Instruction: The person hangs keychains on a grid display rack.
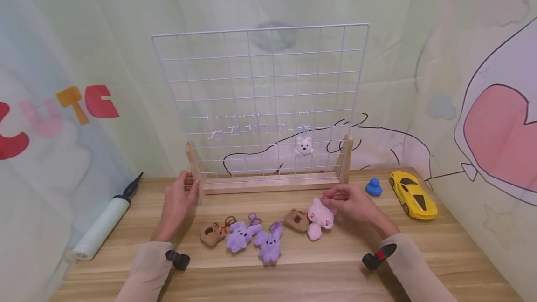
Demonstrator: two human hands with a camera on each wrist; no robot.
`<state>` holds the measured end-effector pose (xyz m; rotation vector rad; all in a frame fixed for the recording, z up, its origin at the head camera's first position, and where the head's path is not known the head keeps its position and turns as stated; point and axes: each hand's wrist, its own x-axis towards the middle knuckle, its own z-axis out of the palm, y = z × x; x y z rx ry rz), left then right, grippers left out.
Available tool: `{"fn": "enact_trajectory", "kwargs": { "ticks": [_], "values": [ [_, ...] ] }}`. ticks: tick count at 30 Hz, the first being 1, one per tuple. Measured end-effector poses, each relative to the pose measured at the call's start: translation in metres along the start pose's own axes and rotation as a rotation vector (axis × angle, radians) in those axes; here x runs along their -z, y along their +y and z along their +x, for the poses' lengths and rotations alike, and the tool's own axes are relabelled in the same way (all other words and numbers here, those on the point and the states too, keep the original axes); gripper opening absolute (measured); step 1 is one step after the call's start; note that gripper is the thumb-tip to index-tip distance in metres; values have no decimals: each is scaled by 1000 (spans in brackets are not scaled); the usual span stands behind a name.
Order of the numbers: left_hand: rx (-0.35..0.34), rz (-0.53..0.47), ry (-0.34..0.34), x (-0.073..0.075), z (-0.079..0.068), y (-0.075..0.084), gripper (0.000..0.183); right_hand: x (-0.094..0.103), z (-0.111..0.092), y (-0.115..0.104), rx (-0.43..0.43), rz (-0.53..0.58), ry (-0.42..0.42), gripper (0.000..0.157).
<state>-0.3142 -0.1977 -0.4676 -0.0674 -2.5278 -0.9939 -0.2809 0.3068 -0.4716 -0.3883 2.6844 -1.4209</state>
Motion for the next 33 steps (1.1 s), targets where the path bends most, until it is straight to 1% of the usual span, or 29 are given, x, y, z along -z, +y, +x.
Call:
{"fn": "enact_trajectory", "kwargs": {
  "ticks": [3, 6, 8, 13, 18, 25, 30, 33],
  "values": [
    [-7, -1, 8, 2, 0, 1, 26, 1, -1, -4, 35, -33, 31, 18],
    [-14, -6, 8, 4, -1, 2, 25, 2, -3, -8, 78, -35, 71, 20],
    [-13, -9, 7, 4, -1, 3, 25, 2, -3, -11, 135, -18, 89, 22],
    [-4, -2, 9, 6, -2, 3, 26, 1, 1, -19, 284, 45, 124, 15],
    [-1, -2, 7, 6, -1, 2, 27, 1, 3, -33, 375, 56, 179, 15],
    [-12, -3, 11, 4, 0, 2, 26, -4, 0, -60, 470, 99, 236, 12],
    [-5, 3, 17, 2, 0, 0, 25, -12, 2, -78, 508, 120, 283, 12],
    [6, -1, 6, 1, -1, -2, 25, -18, 5, -87, 508, 123, 328, 15]
  ]
}}
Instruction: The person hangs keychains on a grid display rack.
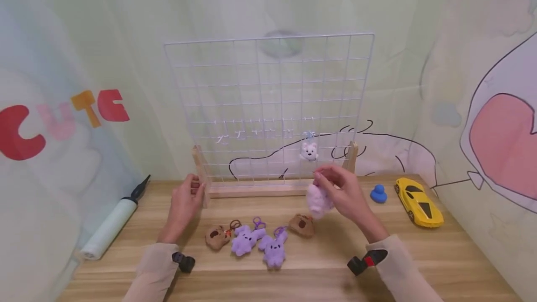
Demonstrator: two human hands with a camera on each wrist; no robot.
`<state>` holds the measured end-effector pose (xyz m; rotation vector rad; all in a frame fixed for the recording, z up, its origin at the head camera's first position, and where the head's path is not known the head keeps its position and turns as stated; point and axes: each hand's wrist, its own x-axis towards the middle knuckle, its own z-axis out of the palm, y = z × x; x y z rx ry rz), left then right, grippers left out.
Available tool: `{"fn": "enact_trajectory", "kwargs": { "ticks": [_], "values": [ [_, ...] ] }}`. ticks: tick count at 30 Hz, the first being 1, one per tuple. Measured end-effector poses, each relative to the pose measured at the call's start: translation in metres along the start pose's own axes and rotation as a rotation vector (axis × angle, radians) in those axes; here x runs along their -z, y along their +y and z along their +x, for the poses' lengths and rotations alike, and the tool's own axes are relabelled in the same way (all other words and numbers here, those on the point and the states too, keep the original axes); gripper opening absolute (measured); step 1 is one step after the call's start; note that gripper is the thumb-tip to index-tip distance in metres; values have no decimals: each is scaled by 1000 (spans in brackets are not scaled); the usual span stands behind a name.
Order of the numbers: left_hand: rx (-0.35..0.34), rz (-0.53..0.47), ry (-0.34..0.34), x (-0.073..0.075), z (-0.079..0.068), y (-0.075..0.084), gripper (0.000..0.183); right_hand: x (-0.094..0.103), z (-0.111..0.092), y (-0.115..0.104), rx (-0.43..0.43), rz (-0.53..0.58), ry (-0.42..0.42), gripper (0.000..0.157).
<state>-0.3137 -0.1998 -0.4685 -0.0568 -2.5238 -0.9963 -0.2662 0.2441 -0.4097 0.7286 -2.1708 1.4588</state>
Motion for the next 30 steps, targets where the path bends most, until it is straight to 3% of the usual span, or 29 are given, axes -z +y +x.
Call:
{"fn": "enact_trajectory", "kwargs": {
  "ticks": [8, 15, 23, 30],
  "values": [
    [-9, -5, 8, -2, -2, -1, 24, -22, 16, -17, -64, -49, 174, 11],
    [-4, -15, 9, -2, -2, 0, 25, -39, 37, -33, -54, 19, 283, 18],
    [0, -26, 6, -3, -1, -2, 25, -55, 55, -42, -66, 39, 288, 24],
    [7, -32, 4, -2, -2, -1, 25, -65, 72, -44, -37, 98, 362, 21]
  ]
}}
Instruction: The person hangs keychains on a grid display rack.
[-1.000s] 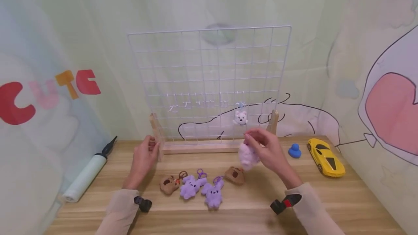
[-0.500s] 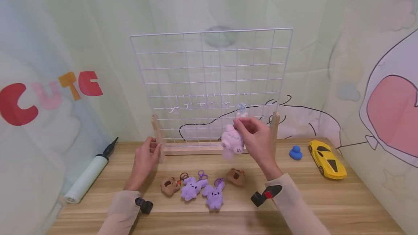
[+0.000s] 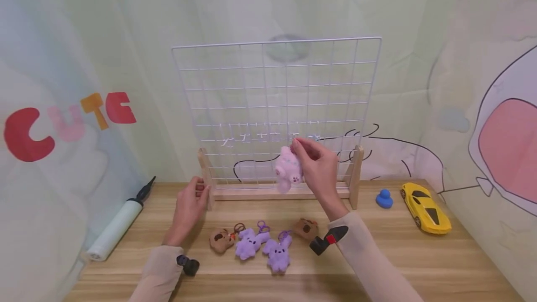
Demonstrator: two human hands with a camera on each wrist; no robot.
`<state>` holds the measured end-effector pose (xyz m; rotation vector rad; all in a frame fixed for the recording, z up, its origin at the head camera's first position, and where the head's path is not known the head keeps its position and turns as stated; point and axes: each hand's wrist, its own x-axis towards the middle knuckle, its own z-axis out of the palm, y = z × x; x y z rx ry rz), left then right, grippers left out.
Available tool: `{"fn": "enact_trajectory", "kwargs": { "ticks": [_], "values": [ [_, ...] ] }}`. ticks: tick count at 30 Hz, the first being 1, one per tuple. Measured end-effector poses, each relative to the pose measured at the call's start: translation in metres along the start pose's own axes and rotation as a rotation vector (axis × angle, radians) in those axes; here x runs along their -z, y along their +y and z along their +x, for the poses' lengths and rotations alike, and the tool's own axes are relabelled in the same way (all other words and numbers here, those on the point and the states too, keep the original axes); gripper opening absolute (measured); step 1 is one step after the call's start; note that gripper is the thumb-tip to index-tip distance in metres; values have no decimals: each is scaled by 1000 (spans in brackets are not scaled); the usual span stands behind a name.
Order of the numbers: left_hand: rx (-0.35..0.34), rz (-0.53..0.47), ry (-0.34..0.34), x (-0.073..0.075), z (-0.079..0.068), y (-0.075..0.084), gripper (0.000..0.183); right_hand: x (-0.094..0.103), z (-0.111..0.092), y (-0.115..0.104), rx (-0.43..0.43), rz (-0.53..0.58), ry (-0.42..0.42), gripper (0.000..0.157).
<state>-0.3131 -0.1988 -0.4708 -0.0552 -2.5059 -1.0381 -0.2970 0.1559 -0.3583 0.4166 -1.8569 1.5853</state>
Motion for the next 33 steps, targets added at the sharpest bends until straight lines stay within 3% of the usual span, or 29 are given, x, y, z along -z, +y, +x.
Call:
{"fn": "enact_trajectory", "kwargs": {
  "ticks": [7, 12, 25, 33],
  "values": [
    [12, 13, 0, 0, -1, 2, 24, -10, 7, -4, -17, -27, 84, 22],
    [15, 8, 1, 1, -2, 4, 24, -14, 10, -3, -26, -34, 101, 24],
    [10, -9, -5, 2, -2, 2, 24, -13, 8, 7, -6, -56, 60, 26],
    [-1, 2, 0, 2, -1, 1, 24, -6, -6, 13, 9, -59, 5, 29]
  ]
}}
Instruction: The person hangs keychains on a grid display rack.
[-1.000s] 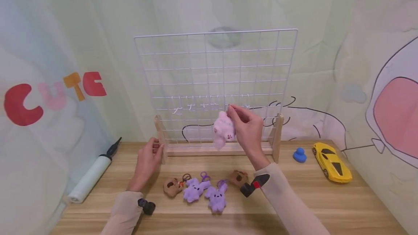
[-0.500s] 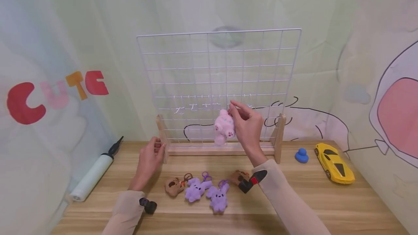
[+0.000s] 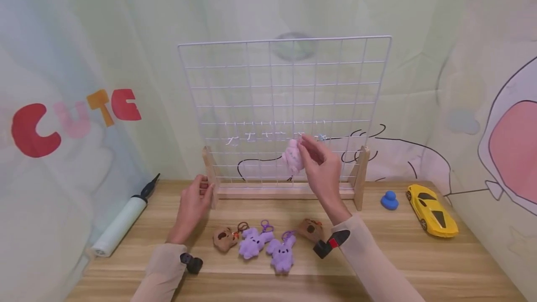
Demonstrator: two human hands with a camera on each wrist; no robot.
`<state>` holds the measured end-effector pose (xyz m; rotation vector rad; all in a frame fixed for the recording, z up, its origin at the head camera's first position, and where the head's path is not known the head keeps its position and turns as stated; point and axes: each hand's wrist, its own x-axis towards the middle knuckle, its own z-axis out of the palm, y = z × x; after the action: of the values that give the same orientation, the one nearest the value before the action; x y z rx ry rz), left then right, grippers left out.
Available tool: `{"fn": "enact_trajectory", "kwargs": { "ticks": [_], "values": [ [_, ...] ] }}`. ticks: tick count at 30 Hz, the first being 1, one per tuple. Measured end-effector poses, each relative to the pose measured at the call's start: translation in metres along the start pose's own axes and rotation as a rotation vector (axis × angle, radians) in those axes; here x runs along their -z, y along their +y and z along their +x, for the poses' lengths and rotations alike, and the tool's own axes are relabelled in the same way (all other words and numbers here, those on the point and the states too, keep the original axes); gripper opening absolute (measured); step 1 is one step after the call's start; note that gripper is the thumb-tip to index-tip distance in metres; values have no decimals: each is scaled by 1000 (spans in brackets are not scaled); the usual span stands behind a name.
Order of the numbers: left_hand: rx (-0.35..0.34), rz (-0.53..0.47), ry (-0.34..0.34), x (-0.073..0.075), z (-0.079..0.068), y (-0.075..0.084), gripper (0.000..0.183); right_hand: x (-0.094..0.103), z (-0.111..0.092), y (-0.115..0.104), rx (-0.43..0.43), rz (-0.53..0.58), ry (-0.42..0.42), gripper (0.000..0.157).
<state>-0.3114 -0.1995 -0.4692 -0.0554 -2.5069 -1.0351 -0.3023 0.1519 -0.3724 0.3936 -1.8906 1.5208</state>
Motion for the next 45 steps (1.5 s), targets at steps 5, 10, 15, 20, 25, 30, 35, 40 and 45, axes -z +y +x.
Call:
{"fn": "enact_trajectory", "kwargs": {
  "ticks": [5, 10, 15, 20, 25, 30, 35, 40, 45],
  "values": [
    [-7, 2, 12, 0, 2, 1, 23, 12, -14, 7, 3, -55, -24, 30],
    [-11, 2, 18, 0, 3, 1, 22, 27, -27, 15, -2, -163, -22, 28],
    [-7, 1, 13, 0, 3, 1, 24, 42, -41, 27, -36, -215, -65, 21],
    [-10, 9, 18, 1, 2, 1, 24, 55, -52, 42, -82, -245, -131, 18],
    [7, 3, 10, 0, 2, 0, 23, 65, -61, 56, -144, -283, -249, 17],
    [12, 5, 7, -1, 2, -2, 24, 74, -68, 76, -218, -248, -492, 19],
    [21, 6, 0, 0, 0, -1, 24, 83, -73, 94, -200, -218, -749, 20],
    [16, 10, 0, 0, -1, 2, 24, 89, -75, 101, -131, -216, -837, 21],
    [10, 11, -10, -1, -1, 4, 25, 92, -76, 101, -75, -234, -928, 27]
  ]
}}
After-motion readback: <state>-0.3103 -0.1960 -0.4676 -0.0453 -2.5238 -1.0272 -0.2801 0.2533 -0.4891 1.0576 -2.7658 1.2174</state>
